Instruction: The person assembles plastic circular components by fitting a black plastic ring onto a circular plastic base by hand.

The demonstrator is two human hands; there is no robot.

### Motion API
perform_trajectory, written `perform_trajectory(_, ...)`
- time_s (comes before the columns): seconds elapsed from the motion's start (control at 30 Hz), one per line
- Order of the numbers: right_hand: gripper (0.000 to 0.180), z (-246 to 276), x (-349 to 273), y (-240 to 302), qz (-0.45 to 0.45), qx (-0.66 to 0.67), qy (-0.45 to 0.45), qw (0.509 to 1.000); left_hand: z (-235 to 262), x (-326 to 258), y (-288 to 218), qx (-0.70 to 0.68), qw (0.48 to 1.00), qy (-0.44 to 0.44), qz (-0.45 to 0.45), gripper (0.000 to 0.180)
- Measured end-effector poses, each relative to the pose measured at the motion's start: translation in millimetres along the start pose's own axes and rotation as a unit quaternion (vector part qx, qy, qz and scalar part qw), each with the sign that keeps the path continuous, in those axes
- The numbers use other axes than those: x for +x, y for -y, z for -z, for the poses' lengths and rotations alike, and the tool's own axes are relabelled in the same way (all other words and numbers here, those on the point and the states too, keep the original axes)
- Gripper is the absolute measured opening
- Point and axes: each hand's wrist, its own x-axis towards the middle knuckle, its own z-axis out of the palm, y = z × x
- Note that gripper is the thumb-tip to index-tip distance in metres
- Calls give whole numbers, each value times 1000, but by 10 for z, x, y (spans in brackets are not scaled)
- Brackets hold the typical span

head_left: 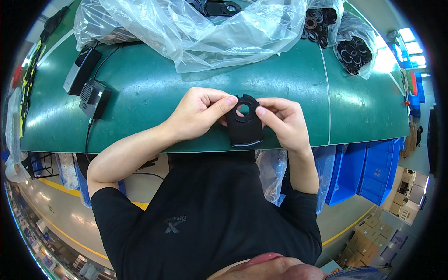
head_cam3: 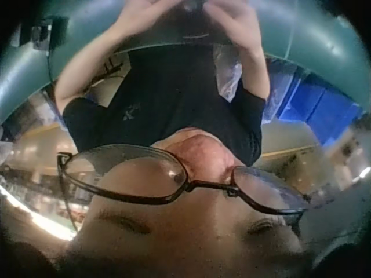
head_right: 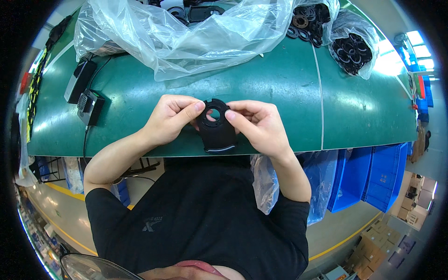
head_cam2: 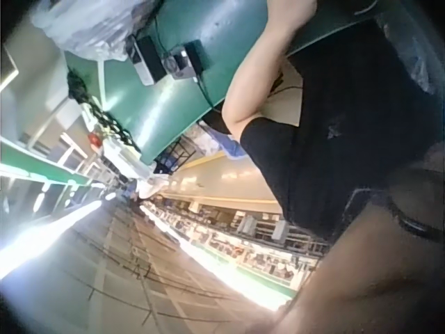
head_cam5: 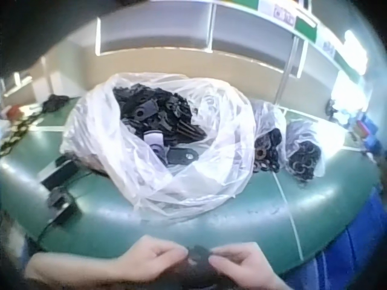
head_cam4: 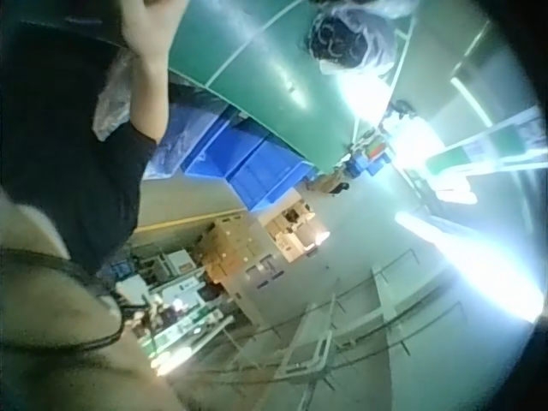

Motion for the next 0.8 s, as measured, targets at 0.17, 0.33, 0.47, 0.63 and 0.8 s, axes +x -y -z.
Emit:
perform_trajectory(0.17,18,240,-491,-128,77,-19,-98,992,-70,11,-18,-83,991,97,29,51)
perform_trajectory(0.33,16,858,-1179,-445,28,-69,-7,997,40,48,15,-31,998,47,26,50)
perform_trajectory(0.47,19,1634,-1819,-1642,-146,27,-334,931,-8,58,9,9,997,76,29,40)
perform_trajectory(0.63,24,2262,-2695,-3149,-281,-10,-592,755,-62,28,5,151,985,86,23,29)
perform_trajectory(0.8,40,2370,-3298,-4185,-341,43,-660,668,-101,-3,-23,185,978,90,37,27)
